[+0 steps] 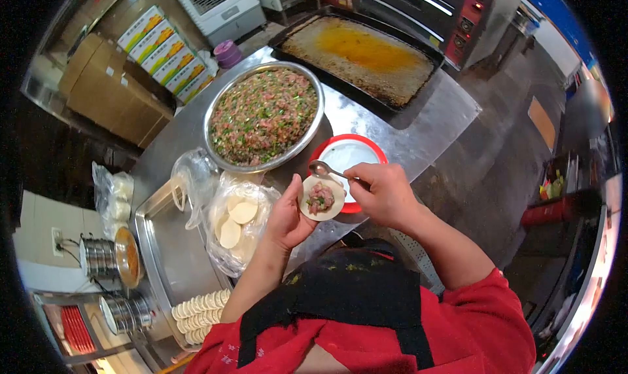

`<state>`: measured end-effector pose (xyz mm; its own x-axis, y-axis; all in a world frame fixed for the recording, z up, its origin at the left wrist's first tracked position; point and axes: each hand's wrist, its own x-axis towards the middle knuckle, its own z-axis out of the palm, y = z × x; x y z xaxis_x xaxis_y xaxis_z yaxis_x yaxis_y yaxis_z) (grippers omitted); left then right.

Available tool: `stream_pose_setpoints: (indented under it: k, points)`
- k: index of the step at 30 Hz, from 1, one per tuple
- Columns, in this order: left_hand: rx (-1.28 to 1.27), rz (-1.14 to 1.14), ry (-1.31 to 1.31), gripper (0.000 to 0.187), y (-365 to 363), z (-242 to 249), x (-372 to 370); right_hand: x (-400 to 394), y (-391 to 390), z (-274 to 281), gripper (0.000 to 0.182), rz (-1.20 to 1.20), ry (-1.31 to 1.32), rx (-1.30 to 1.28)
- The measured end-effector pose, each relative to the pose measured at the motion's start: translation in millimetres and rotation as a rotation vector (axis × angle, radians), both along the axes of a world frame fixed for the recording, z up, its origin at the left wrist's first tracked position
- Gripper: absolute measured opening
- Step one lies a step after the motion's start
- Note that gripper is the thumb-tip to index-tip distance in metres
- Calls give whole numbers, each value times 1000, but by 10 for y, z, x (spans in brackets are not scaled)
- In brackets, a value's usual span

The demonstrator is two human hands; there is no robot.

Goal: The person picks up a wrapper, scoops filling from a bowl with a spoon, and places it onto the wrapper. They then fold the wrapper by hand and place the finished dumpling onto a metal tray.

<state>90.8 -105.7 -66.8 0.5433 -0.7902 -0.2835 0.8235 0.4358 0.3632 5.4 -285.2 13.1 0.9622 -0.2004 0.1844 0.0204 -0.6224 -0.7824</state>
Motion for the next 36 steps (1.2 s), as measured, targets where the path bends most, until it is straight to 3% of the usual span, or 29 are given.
stream_pose_setpoints:
  k: [3,7,12,16,17,22,25,28,32,36]
  points:
    - [28,-67,7,75,151,75,6,94,124,120,15,123,0,82]
    - [95,-36,37,83,332,169,-10,249,202,89,14,364,15,3]
    - [91,-12,32,82,555,50,-24,422,145,226,13,317,149,-154]
    - [131,58,60,81,640,93,-41,517,374,197,12,474,72,-66]
    - [170,96,61,81,667,115,-40,563,392,160,13,505,109,-141]
    - [136,190,71,79,825,106,-13,739,235,72,13,454,141,-181]
    - [74,258,94,77,871,105,39,834,94,-19,13,304,14,-12]
    - [15,327,100,76,887,140,72,817,53,130,19,129,108,501]
    - [-40,400,93,75,843,238,99,904,62,-192,12,330,171,482]
    - [-77,448,93,78,805,237,76,841,468,-322,11,460,27,194]
